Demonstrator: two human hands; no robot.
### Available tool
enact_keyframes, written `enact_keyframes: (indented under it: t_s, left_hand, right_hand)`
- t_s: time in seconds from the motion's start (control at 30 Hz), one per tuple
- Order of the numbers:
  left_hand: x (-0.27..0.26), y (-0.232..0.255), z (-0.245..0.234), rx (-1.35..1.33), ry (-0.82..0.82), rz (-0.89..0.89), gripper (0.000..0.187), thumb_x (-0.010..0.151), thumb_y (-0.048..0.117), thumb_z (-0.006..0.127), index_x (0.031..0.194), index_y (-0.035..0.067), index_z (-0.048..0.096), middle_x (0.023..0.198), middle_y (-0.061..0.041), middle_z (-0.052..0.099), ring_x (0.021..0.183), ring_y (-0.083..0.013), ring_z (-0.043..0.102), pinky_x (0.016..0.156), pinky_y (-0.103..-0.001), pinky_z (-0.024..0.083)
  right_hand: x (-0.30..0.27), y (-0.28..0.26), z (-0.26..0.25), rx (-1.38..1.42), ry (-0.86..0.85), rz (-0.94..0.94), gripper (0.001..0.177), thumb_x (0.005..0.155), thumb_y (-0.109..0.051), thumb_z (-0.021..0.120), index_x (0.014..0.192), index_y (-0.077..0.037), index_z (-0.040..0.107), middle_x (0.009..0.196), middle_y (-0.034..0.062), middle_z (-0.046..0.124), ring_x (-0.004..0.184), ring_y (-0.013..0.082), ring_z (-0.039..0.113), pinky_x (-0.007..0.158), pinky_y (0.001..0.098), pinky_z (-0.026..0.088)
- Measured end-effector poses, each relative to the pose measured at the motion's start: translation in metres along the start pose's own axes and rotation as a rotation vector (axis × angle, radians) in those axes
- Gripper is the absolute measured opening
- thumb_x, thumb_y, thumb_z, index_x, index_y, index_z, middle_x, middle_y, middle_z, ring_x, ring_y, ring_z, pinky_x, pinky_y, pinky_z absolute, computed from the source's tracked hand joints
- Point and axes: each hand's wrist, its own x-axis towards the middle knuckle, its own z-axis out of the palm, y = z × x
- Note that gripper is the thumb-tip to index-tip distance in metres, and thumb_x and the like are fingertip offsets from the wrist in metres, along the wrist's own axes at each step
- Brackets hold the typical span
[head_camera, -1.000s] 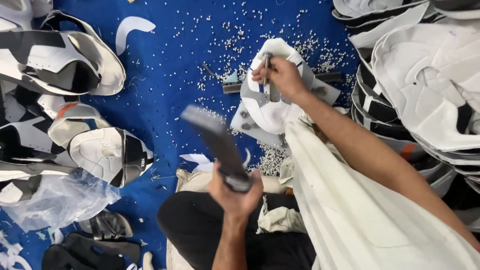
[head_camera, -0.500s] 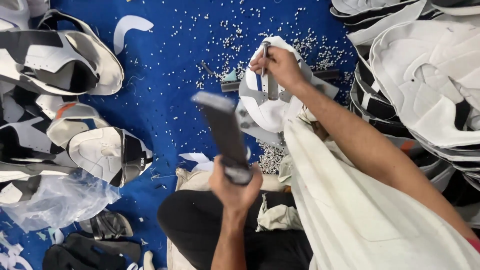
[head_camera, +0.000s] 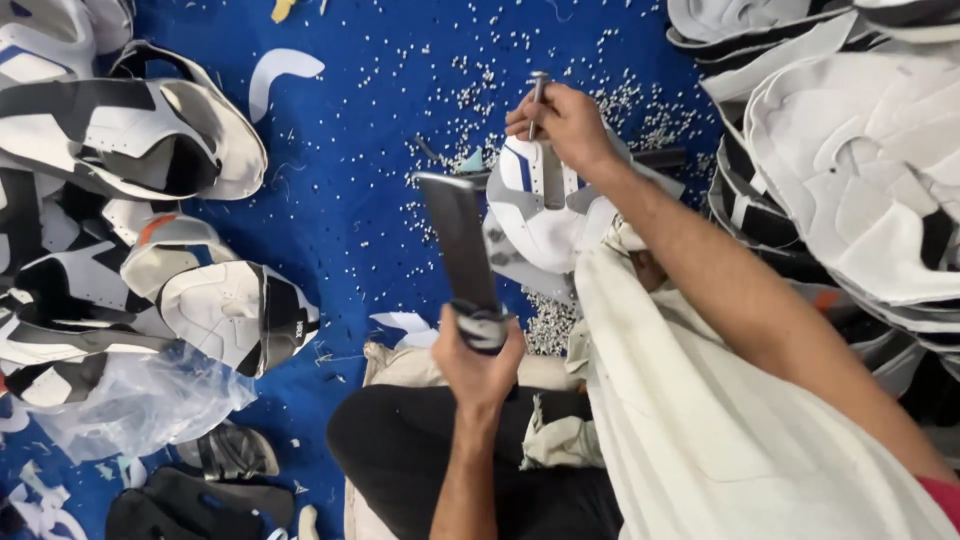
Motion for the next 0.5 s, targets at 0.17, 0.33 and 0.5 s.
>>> enact_keyframes:
  t_s: [0.17, 0.33, 0.5]
  left_hand:
    - [0.011, 0.061, -0.021, -0.182, 0.163, 0.376, 0.047, 0.076, 0.026, 0.081, 0.103, 0.001, 0.051, 0.078, -0.004, 0.064, 0.064, -0.0132, 0.065, 0.060, -0.029, 0.054]
    - [0.042, -0.035, 0.042, -0.063, -0.058, 0.142, 0.038, 0.077, 0.023, 0.076, 0.104, 0.001, 0.062, 0.090, -0.013, 0.073, 0.077, -0.0259, 0.075, 0.071, -0.035, 0.060]
    - [-0.019, -0.046, -0.011, 0.227, -0.265, -0.328, 0.047, 0.072, 0.032, 0.081, 0.104, 0.003, 0.062, 0.084, -0.016, 0.077, 0.079, -0.0296, 0.077, 0.072, -0.040, 0.059]
  right_hand:
    - [-0.007, 0.013, 0.001, -0.137, -0.034, -0.074, 0.016, 0.104, -0.011, 0.056, 0.104, 0.000, 0.068, 0.103, 0.0115, 0.077, 0.093, 0.0174, 0.078, 0.082, 0.0311, 0.066]
    - [-0.042, -0.037, 0.001, -0.604, -0.085, -0.535, 0.027, 0.098, -0.005, 0.062, 0.122, 0.005, 0.069, 0.106, 0.0197, 0.074, 0.094, 0.0245, 0.072, 0.079, 0.0346, 0.060]
    - [-0.013, 0.026, -0.030, 0.153, 0.064, -0.268, 0.018, 0.102, -0.002, 0.056, 0.112, 0.007, 0.068, 0.106, 0.0189, 0.074, 0.095, 0.0234, 0.072, 0.087, 0.0339, 0.060]
